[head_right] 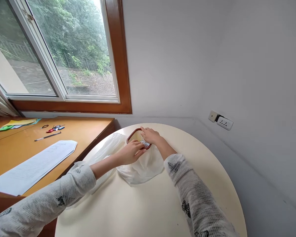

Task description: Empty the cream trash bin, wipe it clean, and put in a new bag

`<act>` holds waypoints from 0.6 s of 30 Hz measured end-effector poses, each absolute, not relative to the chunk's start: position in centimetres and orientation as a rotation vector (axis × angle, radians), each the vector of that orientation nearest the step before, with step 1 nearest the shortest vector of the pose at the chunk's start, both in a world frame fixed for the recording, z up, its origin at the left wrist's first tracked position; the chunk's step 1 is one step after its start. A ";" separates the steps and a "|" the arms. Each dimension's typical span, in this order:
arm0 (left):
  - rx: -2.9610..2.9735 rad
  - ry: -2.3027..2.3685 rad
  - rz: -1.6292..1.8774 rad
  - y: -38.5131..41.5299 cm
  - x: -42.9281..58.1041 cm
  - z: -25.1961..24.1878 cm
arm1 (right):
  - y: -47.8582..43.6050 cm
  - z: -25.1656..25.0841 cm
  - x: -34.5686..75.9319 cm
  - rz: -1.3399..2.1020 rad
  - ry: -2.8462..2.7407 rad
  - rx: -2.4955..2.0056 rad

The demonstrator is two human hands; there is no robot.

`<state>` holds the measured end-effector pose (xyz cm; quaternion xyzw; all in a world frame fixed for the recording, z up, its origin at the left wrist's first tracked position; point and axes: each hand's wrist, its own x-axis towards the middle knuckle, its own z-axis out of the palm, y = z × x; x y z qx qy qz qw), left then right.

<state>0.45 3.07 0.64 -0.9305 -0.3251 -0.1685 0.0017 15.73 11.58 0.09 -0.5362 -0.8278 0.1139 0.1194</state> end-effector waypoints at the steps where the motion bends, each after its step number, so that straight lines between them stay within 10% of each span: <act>1: -2.917 -1.093 -0.584 3.4 0.4 0.8 | 11.6 0.1 15.7 0.333 -2.429 -1.578; 18: -2.813 -1.648 -0.483 7.9 -0.1 -0.1 | 11.4 -0.2 15.5 0.346 -2.257 -1.512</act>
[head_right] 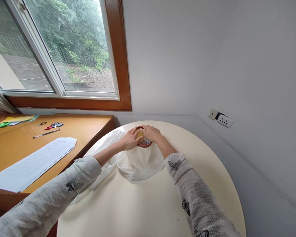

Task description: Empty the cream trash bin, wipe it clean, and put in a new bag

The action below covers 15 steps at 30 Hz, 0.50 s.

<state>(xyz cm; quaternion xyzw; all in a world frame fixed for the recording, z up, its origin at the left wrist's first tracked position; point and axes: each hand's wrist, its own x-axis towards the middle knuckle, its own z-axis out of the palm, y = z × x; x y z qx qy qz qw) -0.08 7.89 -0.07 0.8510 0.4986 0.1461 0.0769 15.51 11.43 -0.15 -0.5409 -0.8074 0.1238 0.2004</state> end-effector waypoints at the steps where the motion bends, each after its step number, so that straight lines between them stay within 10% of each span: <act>1: 2.551 1.485 0.458 7.5 -0.3 0.3 | 11.2 0.0 15.6 0.336 -2.216 -1.494; 15: 2.958 1.191 0.270 5.8 -3.7 1.2 | -10.5 -8.9 29.5 0.353 -2.145 -1.693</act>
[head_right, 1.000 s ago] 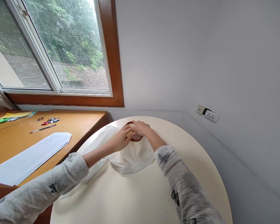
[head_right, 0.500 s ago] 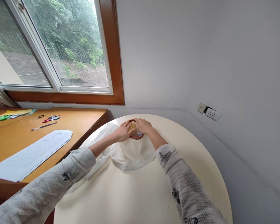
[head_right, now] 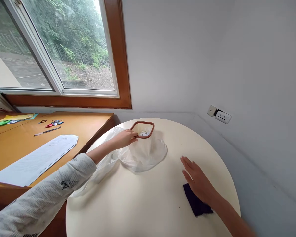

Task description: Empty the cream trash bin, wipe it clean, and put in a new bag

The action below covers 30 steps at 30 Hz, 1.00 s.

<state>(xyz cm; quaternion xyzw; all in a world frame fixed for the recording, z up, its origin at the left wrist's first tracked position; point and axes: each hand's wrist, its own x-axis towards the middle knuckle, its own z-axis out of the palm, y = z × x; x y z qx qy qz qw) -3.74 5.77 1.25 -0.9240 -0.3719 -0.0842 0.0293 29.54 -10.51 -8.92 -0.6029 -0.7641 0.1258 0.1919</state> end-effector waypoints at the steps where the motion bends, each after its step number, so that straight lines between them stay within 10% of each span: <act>1: -2.844 -1.153 -0.260 6.2 -3.7 1.2 | -12.3 -10.3 30.2 0.347 -2.193 -1.740; 8: -2.794 -1.233 -0.259 8.4 -4.1 1.1 | -16.5 -15.9 30.2 0.168 -2.289 -1.891; 30: -2.709 -1.665 -0.820 -8.2 -10.1 -1.7 | -6.9 -12.1 2.8 0.443 -2.391 -1.492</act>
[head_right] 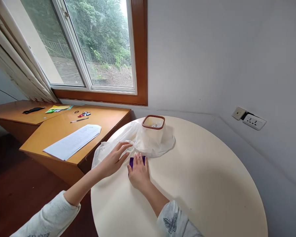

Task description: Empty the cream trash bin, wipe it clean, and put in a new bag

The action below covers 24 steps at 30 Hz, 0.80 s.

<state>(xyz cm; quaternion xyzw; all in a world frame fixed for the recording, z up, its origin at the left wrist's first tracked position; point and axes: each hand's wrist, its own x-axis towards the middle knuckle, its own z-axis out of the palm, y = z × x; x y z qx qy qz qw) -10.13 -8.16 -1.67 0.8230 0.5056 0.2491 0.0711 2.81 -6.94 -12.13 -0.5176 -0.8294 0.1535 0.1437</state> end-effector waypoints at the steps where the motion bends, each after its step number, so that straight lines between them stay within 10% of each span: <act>1: 2.457 1.532 0.762 -8.5 -10.2 -2.2 | -7.3 -11.7 3.6 0.447 -2.384 -1.459; 24: 2.806 0.929 0.200 -11.0 -0.4 -11.1 | -13.7 -11.9 23.1 0.309 -2.593 -1.557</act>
